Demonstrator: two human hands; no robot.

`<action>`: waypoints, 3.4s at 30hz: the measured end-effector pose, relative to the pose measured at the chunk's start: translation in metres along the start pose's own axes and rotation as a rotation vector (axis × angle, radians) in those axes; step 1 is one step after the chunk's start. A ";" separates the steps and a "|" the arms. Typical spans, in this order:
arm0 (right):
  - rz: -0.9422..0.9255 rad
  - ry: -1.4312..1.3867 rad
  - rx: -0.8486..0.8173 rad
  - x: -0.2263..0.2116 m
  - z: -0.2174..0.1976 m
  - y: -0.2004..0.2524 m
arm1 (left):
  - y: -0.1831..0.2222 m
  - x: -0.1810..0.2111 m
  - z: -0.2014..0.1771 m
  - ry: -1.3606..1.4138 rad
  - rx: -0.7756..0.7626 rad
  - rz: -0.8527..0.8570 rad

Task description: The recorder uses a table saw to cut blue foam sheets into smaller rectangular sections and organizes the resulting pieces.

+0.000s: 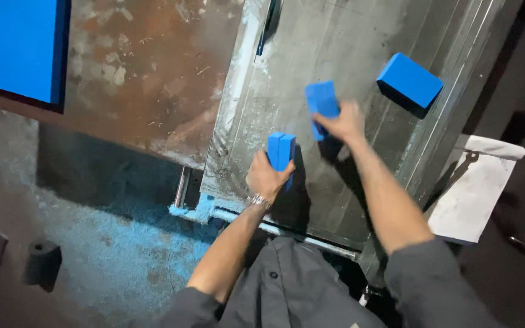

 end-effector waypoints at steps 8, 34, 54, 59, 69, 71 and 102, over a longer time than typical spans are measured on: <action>0.090 -0.731 0.027 0.010 0.037 0.193 | 0.009 0.014 0.010 0.154 0.039 0.152; 0.261 -0.701 -0.041 -0.017 0.020 0.160 | -0.028 0.000 0.007 0.308 -0.094 0.277; -0.191 0.218 0.307 0.180 -0.033 -0.012 | -0.034 0.055 0.011 0.203 -0.283 0.725; 0.108 0.161 0.000 0.191 -0.035 -0.023 | -0.041 0.041 0.004 0.407 -0.193 0.580; -0.032 0.300 0.057 0.152 -0.033 -0.027 | 0.005 0.072 -0.022 0.179 -0.246 0.962; 0.034 0.221 -0.046 0.120 -0.035 0.000 | 0.011 0.079 -0.005 0.070 -0.304 1.078; 0.329 -0.641 -0.180 0.018 0.034 0.192 | -0.004 -0.034 0.049 0.377 -0.249 0.207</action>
Point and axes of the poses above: each hand's wrist, its own y-axis away from the middle knuckle, its own z-axis out of the palm, x = y × z, the point moved 8 cm from there along -y, towards the middle knuckle, and after that the axes turned 12 degrees about x, right-handed, at the moved point
